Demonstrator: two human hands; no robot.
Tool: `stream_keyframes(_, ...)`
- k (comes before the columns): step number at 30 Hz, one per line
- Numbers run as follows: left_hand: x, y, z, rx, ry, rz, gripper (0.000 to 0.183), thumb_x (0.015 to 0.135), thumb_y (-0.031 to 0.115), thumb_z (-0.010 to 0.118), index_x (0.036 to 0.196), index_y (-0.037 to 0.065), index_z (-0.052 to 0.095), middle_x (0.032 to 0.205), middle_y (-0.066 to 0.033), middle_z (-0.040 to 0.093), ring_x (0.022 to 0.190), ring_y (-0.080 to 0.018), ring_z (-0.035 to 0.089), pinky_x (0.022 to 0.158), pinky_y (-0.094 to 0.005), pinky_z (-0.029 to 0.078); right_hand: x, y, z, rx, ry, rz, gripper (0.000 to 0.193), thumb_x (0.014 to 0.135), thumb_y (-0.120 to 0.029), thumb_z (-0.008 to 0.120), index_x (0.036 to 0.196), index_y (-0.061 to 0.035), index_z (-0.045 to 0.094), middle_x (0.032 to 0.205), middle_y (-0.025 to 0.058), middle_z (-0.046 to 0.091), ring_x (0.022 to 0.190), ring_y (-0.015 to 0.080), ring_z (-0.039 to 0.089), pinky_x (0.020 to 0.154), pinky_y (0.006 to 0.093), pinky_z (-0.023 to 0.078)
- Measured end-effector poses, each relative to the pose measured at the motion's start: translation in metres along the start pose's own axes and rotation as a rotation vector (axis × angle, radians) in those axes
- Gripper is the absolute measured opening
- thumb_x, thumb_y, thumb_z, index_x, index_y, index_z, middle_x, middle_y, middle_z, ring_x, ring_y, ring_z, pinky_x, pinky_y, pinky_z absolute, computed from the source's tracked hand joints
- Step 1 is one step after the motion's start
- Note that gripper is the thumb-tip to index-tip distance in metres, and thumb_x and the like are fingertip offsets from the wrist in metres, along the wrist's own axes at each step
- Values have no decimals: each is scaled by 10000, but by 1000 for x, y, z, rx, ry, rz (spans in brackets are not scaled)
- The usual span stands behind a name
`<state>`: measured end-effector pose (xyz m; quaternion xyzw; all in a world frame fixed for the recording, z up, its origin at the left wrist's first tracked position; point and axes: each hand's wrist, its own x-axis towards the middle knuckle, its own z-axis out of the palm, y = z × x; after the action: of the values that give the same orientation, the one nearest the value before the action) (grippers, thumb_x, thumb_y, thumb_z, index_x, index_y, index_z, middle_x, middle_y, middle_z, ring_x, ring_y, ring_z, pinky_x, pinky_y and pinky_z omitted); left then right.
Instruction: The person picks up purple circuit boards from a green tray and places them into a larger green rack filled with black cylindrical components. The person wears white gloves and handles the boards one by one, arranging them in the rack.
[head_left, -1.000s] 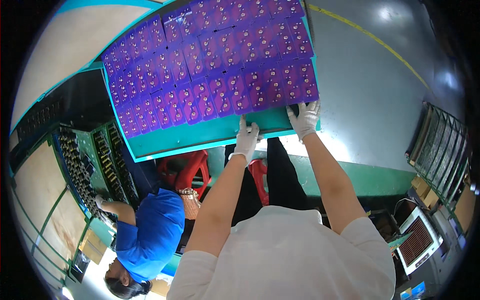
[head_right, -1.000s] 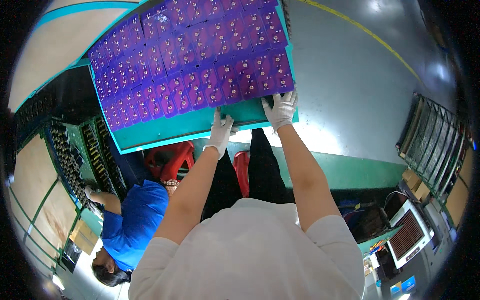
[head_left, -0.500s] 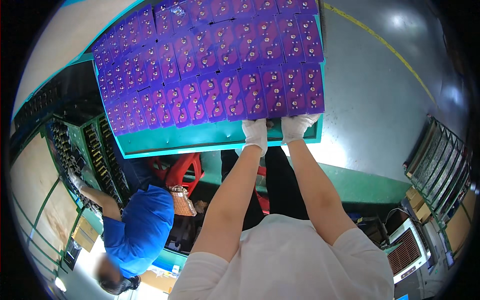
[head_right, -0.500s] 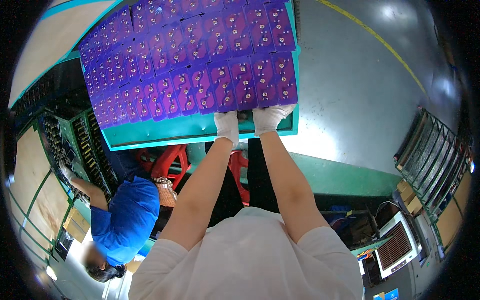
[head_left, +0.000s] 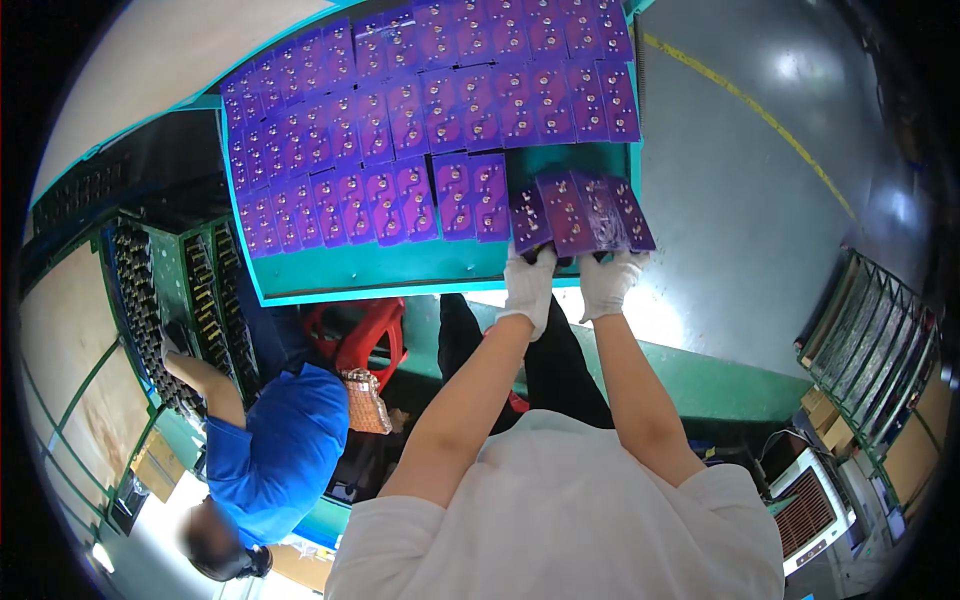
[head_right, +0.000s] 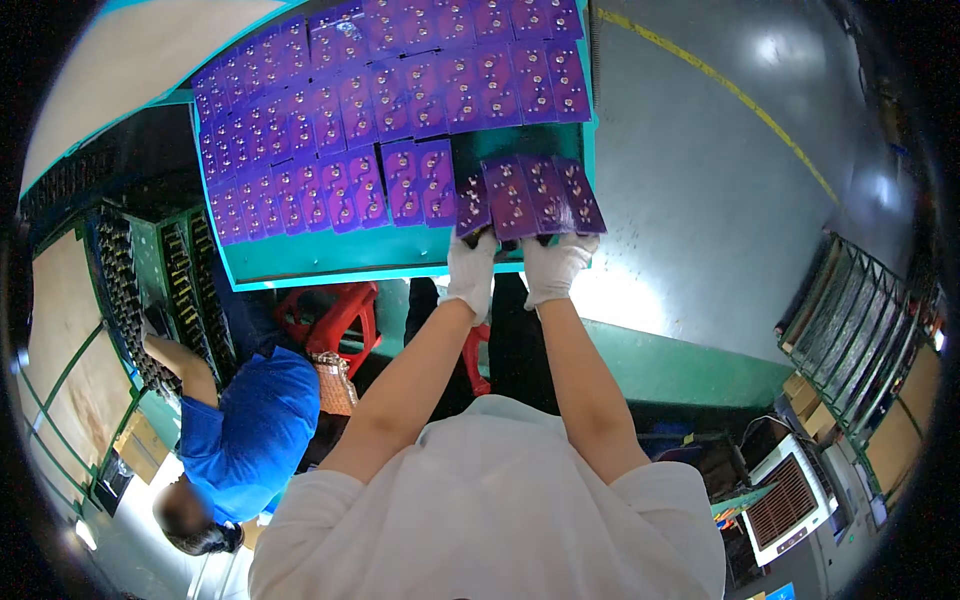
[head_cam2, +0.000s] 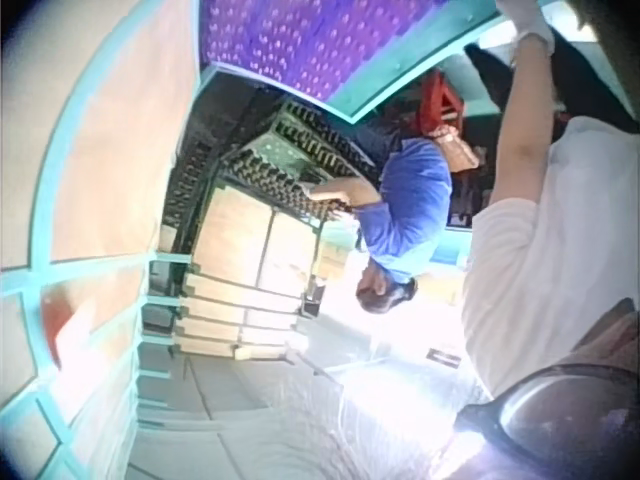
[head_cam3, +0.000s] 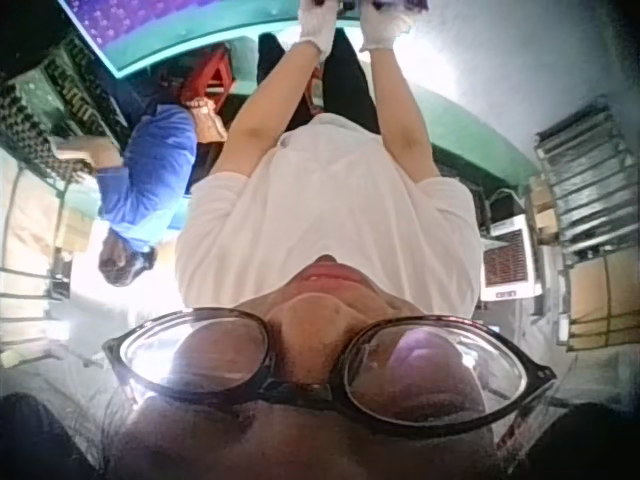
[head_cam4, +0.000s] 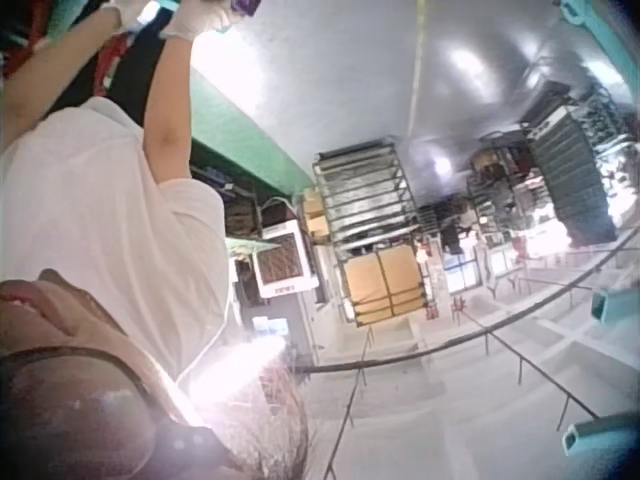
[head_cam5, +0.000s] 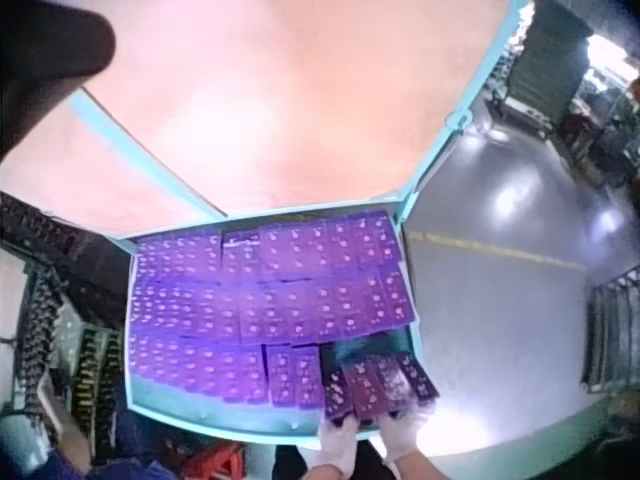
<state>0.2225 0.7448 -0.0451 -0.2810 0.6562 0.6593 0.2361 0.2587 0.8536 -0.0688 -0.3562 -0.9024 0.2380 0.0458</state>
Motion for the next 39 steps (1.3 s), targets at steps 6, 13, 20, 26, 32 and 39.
stream_keyframes(6, -63, 21, -28, 94, -206, 139, 403, 801, 92, 561, 1159, 0, 401, 973, -69, 552, 856, -104, 517, 740, -261, 444, -51, -9, -46, 455, -47, 247, 619, 685, -444, 688, 1108, -13, 551, 1176, 230, 406, 1108, 339, 361, 925, 463, 319)
stream_keyframes(13, -114, 113, -89, 146, -185, 723, 703, 693, 9, 624, 1304, -5, 276, 1154, -143, 514, 1069, -233, 522, 855, -325, 440, -54, -105, -109, 367, 35, -359, 799, 721, -631, 568, 1206, -14, 421, 1157, 219, 413, 1085, 346, 381, 913, 476, 308)
stream_keyframes(20, -148, 203, -205, -127, -245, 882, 544, 843, 140, 569, 1312, 60, 306, 1177, -96, 494, 1023, -158, 521, 846, -271, 459, -77, -245, -120, 1201, 57, -446, 688, 756, -368, 665, 1242, -1, 344, 1173, 131, 489, 1029, 223, 504, 891, 373, 391)
stream_keyframes(26, -185, 258, -269, -887, -160, 914, 632, 834, 181, 596, 1357, 110, 249, 1263, -81, 429, 1121, -179, 470, 900, -324, 439, -130, -331, -121, 1409, -278, -662, 451, 881, -326, 508, 1203, -13, 470, 1169, 100, 545, 1026, 222, 549, 870, 382, 421)
stream_keyframes(32, -194, 271, -350, -947, -432, 841, 745, 795, 202, 652, 1389, 126, 208, 1310, -36, 395, 1180, -146, 416, 951, -322, 398, -172, -392, -99, 1201, -138, -932, 446, 905, -276, 469, 1246, 1, 392, 1204, 117, 494, 1056, 202, 516, 889, 346, 427)
stream_keyframes(39, -201, 265, -427, -1000, -336, 800, 760, 805, 220, 647, 1402, 131, 185, 1352, -31, 353, 1204, -157, 389, 988, -331, 348, -231, -447, -94, 1476, -512, -824, 426, 921, -253, 431, 1272, -25, 355, 1199, 107, 485, 1039, 179, 525, 836, 329, 476)
